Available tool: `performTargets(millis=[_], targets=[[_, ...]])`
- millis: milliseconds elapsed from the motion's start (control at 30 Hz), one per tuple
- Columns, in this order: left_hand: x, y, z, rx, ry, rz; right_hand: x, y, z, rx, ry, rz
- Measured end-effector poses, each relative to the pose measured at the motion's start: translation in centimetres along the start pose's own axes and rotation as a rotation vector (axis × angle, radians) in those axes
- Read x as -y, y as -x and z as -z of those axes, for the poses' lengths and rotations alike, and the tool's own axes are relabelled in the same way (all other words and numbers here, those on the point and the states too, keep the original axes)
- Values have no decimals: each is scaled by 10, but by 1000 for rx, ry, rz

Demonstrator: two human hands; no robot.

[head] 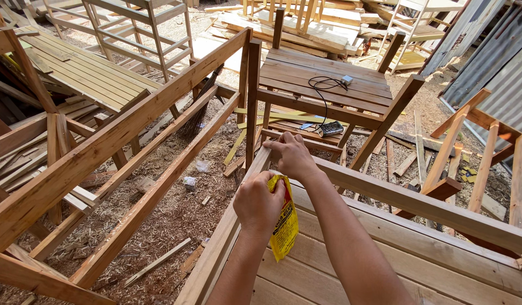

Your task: The person applies wood glue from a yellow packet to the joints of a wooden furniture frame, squeezing glue onto the rail edges and spreading it with a finger. The person moves around the frame to reach different corners and continues applying glue along the joints.

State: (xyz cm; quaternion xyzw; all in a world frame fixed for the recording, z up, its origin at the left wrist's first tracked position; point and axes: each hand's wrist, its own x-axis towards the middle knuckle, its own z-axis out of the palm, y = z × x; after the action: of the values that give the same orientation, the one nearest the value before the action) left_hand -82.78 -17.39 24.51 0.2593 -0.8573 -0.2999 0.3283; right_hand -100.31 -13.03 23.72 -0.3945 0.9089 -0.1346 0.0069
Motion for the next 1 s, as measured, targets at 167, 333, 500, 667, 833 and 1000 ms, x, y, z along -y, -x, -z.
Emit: performTargets(millis=[167,333,500,667,833,1000], targets=[[0,0,1,49,-8,34,-3,1,4,-54,-31,19],[-3,-2,0,23,7,19,1,-6,-2,1,30,-23],[-4,1,0,27,11,2,-9,5,0,-149,-91,85],[-5,0,-2,12,13,-4,4,1,2,13,32,-36],[-4,0,-3,0,14,-3,-15,5,-3,-151,-114,89],[3,-1,-2,0,2,12,-19,1,-12,-201,-37,138]])
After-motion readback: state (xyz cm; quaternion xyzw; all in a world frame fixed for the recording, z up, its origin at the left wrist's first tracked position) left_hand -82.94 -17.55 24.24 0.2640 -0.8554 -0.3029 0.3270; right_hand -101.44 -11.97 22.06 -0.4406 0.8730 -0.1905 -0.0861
